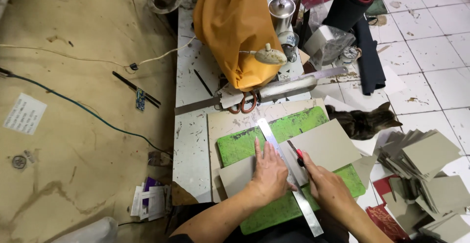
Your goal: Cutting cardboard sheets into smaller rectangular pieces using a metal ruler and a utility knife.
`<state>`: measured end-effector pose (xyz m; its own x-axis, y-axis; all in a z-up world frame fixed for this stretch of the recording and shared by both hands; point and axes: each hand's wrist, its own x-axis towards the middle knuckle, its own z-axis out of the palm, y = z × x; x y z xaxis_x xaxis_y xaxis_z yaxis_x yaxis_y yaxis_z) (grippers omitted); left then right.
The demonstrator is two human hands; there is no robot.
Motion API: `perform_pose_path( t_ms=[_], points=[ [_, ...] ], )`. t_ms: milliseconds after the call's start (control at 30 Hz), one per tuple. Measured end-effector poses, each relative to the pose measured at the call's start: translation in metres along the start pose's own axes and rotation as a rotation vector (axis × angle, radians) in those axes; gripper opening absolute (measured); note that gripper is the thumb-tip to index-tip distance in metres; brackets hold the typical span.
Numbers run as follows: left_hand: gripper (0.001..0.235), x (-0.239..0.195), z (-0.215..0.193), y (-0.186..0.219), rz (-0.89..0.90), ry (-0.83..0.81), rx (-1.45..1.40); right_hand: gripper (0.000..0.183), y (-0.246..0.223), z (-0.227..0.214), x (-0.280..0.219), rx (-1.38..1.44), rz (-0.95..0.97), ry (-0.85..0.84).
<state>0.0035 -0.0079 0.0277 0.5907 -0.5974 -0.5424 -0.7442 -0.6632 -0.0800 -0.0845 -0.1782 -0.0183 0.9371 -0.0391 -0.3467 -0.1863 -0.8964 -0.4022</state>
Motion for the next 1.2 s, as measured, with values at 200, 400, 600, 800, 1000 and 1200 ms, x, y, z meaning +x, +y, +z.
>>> perform_pose_path(
  t_ms=[200,400,600,800,1000,1200],
  points=[
    [0.112,0.005,0.001,0.002,0.025,-0.022,0.033,0.084,0.005,0.003,-0.004,-0.038,-0.047,0.039],
    [0.109,0.005,0.028,0.005,-0.020,0.422,-0.214,0.067,-0.015,-0.012,-0.016,-0.019,-0.034,0.028],
    [0.111,0.006,0.026,0.002,-0.003,0.379,-0.160,0.071,-0.025,-0.017,-0.014,-0.047,-0.038,-0.002],
    [0.110,0.005,0.020,0.002,-0.010,0.330,-0.129,0.078,-0.039,-0.026,-0.005,-0.014,-0.023,-0.088],
    [0.107,0.005,0.022,0.002,-0.011,0.348,-0.140,0.071,-0.054,-0.036,0.004,-0.007,-0.021,-0.125],
    [0.097,0.008,0.026,0.003,-0.012,0.414,-0.166,0.075,-0.041,-0.026,0.008,-0.096,-0.128,-0.125]
  ],
)
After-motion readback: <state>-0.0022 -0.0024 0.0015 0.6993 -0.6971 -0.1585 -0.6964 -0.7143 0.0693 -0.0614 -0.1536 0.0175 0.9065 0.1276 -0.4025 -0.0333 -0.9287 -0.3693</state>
